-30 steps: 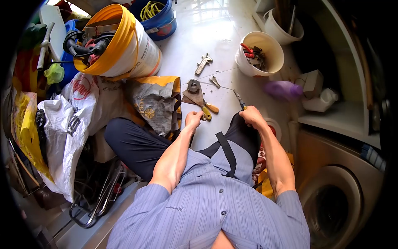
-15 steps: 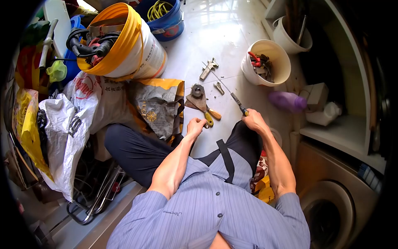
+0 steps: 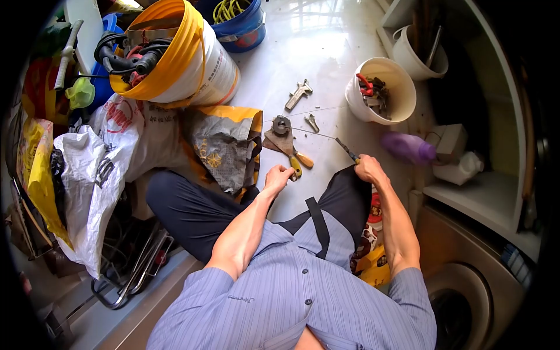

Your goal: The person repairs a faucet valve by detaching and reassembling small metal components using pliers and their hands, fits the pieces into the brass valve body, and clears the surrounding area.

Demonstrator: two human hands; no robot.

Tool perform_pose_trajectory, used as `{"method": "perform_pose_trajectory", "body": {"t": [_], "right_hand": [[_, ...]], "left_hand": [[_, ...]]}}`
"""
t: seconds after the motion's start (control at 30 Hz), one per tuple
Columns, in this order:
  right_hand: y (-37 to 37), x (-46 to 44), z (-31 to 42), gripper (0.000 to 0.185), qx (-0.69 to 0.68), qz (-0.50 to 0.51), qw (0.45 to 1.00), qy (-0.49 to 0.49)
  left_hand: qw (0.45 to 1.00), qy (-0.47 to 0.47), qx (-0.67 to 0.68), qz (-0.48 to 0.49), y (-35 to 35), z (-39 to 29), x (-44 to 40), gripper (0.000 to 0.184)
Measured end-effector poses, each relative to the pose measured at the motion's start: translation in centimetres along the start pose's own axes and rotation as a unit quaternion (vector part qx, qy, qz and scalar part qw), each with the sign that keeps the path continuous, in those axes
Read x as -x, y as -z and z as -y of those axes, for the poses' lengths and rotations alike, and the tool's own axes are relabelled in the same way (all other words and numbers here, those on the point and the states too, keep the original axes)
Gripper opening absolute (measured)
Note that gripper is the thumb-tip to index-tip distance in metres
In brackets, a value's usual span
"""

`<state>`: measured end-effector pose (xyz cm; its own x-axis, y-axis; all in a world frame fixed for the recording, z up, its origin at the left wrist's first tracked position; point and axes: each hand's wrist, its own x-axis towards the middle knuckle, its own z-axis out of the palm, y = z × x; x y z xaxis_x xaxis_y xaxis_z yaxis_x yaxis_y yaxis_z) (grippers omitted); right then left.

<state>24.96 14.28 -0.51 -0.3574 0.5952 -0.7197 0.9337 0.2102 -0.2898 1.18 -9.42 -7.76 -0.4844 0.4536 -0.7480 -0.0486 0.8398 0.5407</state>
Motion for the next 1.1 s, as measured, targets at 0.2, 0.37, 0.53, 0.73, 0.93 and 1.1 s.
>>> {"method": "perform_pose_trajectory", "body": {"t": [0.2, 0.37, 0.53, 0.73, 0.93, 1.1], "right_hand": [[0.7, -1.0, 0.0, 0.033, -0.018, 0.034, 0.999, 0.023], [0.9, -3.0, -0.9, 0.031, -0.016, 0.038, 0.999, 0.025], [0.9, -4.0, -1.3, 0.03, -0.041, 0.04, 0.998, 0.005], [1.1, -4.6, -2.5, 0.023, -0.072, 0.083, 0.994, 0.026], [1.7, -4.8, -1.7, 0.023, -0.125, 0.13, 0.983, 0.029], [0.7, -5.9, -1.3, 0.029, -0.021, 0.066, 0.996, 0.063]], "left_hand": [[1.0, 0.013, 0.008, -0.003, 0.1, 0.1, 0.2, 0.041], [1.0, 0.009, -0.001, 0.007, 0.2, -0.3, 0.7, 0.041], [1.0, 0.007, -0.01, -0.004, 0.0, -0.3, 0.8, 0.042], [1.0, 0.011, -0.01, 0.012, -0.2, -0.3, 1.0, 0.043], [1.0, -0.007, -0.024, 0.018, -0.3, -0.5, 1.4, 0.037], [0.999, 0.008, -0.026, 0.016, -0.2, -0.8, 1.8, 0.042]]}}
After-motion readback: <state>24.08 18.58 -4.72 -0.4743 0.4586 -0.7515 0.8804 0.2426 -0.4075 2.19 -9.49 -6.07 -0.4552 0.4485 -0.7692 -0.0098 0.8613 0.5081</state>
